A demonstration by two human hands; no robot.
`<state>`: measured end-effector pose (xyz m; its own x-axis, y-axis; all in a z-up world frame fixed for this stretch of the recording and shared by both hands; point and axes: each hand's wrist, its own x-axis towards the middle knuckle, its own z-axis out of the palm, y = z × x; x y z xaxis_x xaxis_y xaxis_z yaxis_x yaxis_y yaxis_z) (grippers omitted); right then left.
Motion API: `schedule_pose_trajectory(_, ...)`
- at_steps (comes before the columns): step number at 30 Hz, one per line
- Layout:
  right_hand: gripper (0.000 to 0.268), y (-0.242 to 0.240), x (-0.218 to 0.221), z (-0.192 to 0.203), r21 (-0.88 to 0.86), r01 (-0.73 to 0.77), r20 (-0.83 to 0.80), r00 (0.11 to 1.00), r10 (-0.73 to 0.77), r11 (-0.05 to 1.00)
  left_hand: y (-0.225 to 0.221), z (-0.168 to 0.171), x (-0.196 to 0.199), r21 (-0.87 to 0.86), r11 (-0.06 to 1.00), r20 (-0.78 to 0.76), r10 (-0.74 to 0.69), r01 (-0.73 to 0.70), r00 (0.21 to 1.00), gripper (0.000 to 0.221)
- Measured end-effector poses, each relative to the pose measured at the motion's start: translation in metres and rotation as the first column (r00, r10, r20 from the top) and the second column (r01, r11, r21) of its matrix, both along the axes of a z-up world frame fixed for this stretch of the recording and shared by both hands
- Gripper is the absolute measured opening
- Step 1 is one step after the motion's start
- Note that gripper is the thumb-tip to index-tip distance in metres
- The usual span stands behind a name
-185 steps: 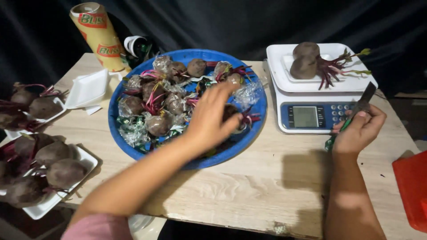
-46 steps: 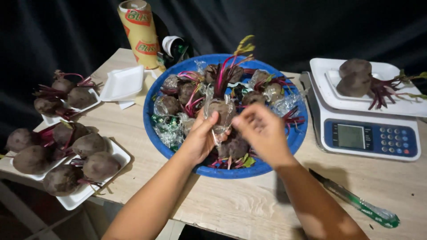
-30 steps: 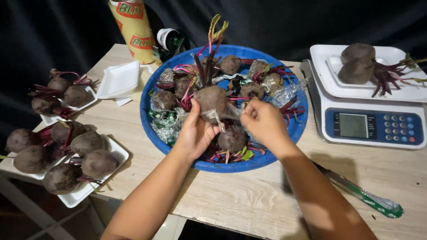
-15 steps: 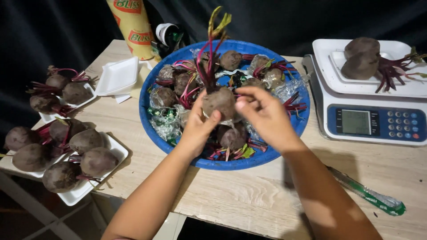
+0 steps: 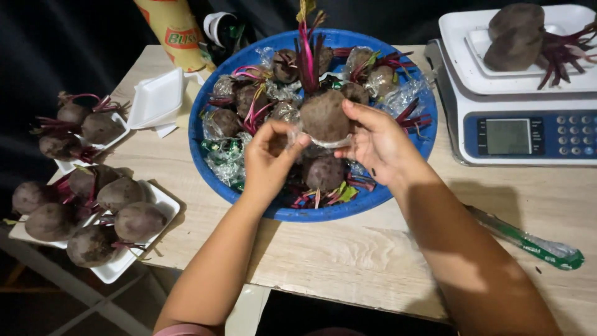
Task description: Trimming the stems of beets with a knife and weighing them on a digital scale
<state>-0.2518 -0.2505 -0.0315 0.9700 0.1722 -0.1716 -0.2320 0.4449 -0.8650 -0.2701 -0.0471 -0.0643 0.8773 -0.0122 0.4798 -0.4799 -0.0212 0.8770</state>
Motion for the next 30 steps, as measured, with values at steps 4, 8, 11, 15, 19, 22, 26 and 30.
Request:
schedule_pose_trajectory(4,0.042,0.002,-0.007,0.014,0.026,0.083,-0.027,0.996,-0.082,0.996,0.003,0.003,0.002,0.059,0.984,0.075,0.163,-0.168,0.984,0.016)
schedule_pose_trajectory(8,0.046,-0.012,-0.009,0.028,0.09,0.227,0.053,0.971,-0.232,0.97,0.017,0.019,-0.006,0.122,0.949,0.15,0.271,-0.29,0.951,0.016)
schedule_pose_trajectory(11,0.037,-0.024,-0.002,0.025,0.11,0.326,0.166,0.925,-0.341,0.939,0.019,0.051,-0.025,0.693,0.618,0.273,0.25,-0.37,0.929,0.089)
schedule_pose_trajectory(15,0.037,-0.017,-0.005,0.023,0.098,0.308,0.211,0.923,-0.323,0.946,0.016,0.051,-0.03,0.64,0.731,0.159,0.175,-0.236,0.972,0.112)
schedule_pose_trajectory(19,0.034,0.003,-0.018,0.024,0.135,0.183,0.179,0.962,-0.206,0.974,0.013,0.026,-0.02,0.261,0.933,0.348,0.151,-0.25,0.926,0.063)
schedule_pose_trajectory(22,0.041,0.017,-0.021,0.009,0.01,0.184,0.269,0.946,-0.18,0.983,-0.002,0.008,-0.015,0.183,0.983,0.206,-0.006,-0.032,0.979,0.091)
schedule_pose_trajectory(26,0.043,0.035,-0.031,0.001,-0.015,0.169,0.304,0.94,-0.156,0.986,-0.004,-0.03,0.005,0.078,0.995,0.036,-0.069,0.066,0.997,0.095)
schedule_pose_trajectory(30,0.046,0.032,-0.029,-0.006,-0.103,0.214,0.451,0.881,-0.146,0.971,-0.006,-0.022,0.004,-0.075,0.996,-0.02,-0.045,0.044,0.999,0.055)
